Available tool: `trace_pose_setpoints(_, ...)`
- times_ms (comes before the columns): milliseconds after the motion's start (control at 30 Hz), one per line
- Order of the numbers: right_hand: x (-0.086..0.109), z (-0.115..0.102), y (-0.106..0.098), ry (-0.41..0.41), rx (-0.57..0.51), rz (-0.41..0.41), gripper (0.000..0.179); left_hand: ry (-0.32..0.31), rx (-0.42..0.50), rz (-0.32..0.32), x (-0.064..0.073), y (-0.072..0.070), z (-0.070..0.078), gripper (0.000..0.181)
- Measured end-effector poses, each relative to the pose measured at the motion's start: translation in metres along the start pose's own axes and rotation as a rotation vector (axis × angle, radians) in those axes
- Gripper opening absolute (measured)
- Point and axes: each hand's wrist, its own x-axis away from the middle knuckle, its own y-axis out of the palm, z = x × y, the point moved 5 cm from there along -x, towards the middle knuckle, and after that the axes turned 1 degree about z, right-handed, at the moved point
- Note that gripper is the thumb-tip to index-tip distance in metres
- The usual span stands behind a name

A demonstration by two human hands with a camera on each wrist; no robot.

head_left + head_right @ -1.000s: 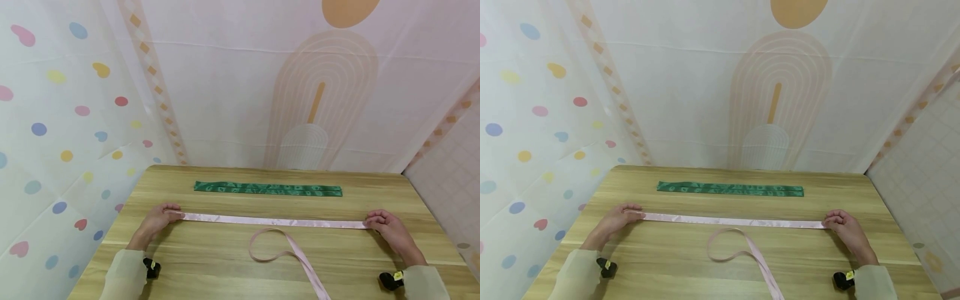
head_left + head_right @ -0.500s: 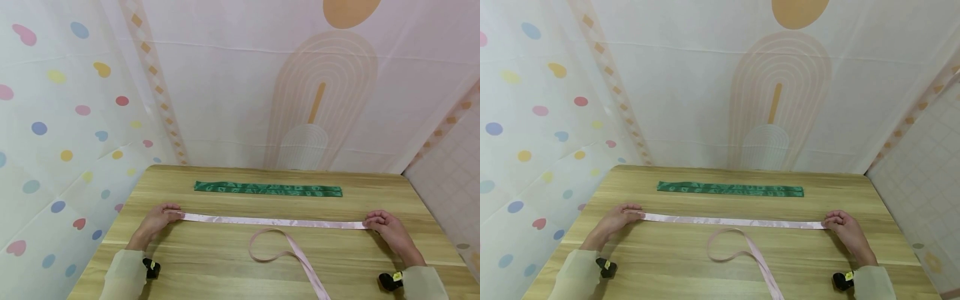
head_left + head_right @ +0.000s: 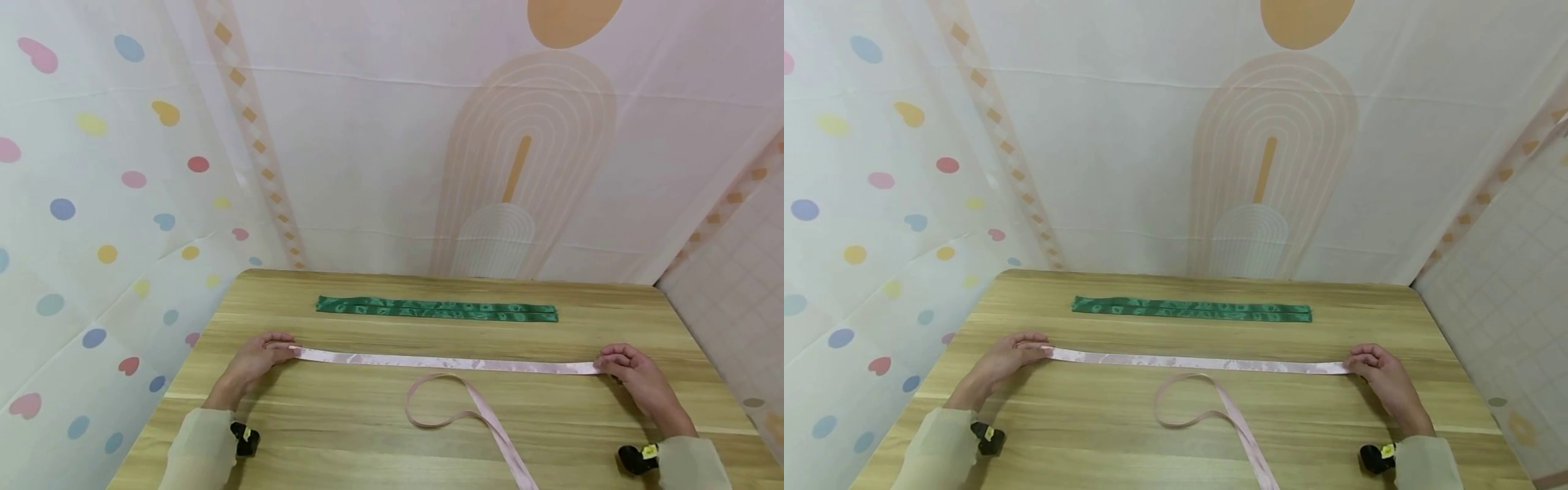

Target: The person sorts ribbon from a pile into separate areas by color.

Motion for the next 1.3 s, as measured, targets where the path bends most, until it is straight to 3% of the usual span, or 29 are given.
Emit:
trace_pose_setpoints(333, 0.002, 0.001, -0.003, -0.015, 0.009, -0.011, 0.028, 0.024, 0.042, 0.011, 0.002, 0.004, 0.007, 0.047)
trace_pose_setpoints(867, 0.006, -0.001, 0.000, 0.015, 0.111, -0.024, 0.034, 0.043, -0.029, 0.147, 0.012, 0.003, 0.016, 0.036)
trace_pose_setpoints(1067, 0.007, -0.006, -0.002, 0.022, 0.120, -0.031, 0.034, 0.058, -0.060, 0.129, 0.019, 0.006, 0.026, 0.042)
trace_pose_setpoints(1300, 0.010, -0.029, 0.009, -0.102, 0.264, 0.017, 0.028, 0.119, -0.014, 0.064, 0.027, 0.018, 0.037, 0.039)
